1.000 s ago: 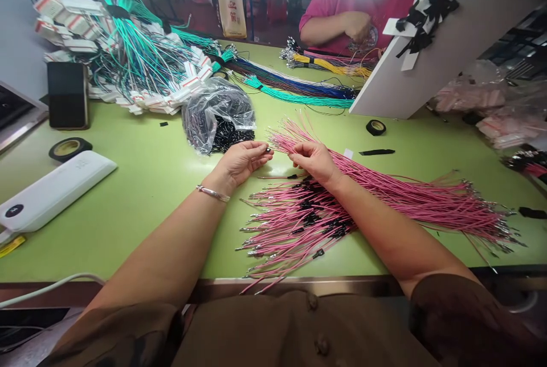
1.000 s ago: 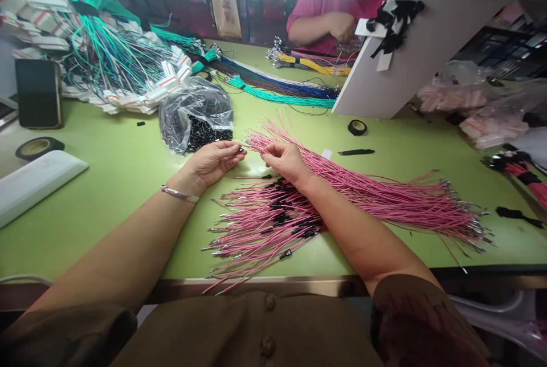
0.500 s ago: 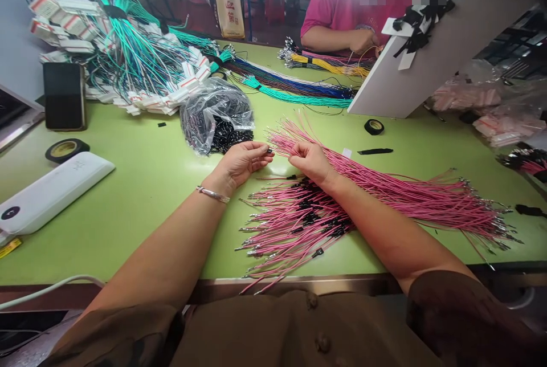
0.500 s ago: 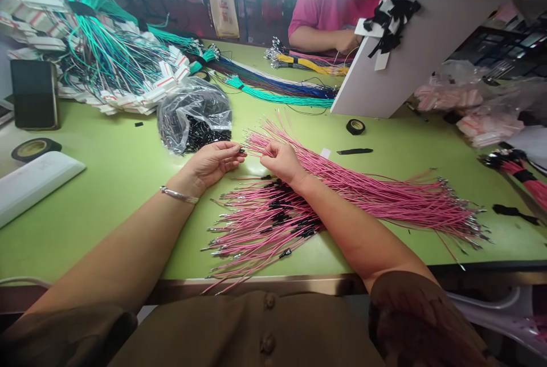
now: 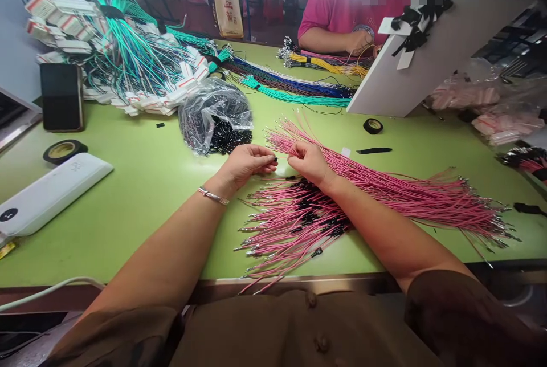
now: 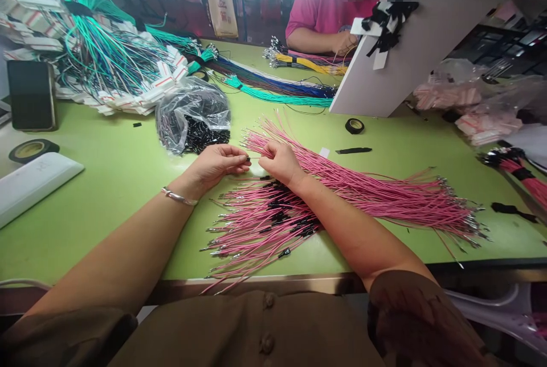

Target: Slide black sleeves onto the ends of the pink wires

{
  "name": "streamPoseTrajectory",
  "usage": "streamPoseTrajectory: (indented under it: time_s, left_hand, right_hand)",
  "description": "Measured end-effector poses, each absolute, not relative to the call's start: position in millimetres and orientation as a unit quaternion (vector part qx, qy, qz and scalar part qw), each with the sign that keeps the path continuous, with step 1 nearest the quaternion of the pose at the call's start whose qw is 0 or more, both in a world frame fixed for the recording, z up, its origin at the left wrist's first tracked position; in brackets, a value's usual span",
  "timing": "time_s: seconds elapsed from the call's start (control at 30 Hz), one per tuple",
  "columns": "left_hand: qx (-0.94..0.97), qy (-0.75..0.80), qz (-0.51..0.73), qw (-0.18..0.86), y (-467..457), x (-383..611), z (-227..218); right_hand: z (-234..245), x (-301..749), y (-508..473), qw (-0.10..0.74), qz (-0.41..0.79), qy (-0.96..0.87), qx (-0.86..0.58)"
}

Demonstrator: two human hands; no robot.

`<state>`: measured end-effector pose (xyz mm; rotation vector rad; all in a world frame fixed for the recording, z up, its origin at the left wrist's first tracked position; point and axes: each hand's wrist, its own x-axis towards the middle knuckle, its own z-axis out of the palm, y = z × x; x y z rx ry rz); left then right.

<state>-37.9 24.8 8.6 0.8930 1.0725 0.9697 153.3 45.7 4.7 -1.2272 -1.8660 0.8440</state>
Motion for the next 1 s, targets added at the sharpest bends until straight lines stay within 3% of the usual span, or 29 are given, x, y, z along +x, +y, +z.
streamPoseTrajectory:
  time_s: [0.13,0.3,0.53,0.77,1.0]
  left_hand:
    - [0.410,0.454,0.418,0.672,22,-30,8]
    - [0.450,0.464,0.416,0.640,19,-22,10]
    - [0.539,0.526,0.393,0.527,14,-15,14]
    - [0.444,0.466,0.441,0.626,17,-16,10]
    - [0.561,0.539,0.316,0.543,14,-20,21]
  right_hand:
    - [0,154,45,0.355,0.348,-0.745,-0.445]
    - [7,157,41,0.323,0.458,-0.704,-0.436]
    - [17,160,45,0.389,0.441,-0.664,-0.462]
    - [12,156,41,0.279,0.318,-0.770,-0.477]
    - [25,174,47,0.142,0.366,-0.790,-0.470]
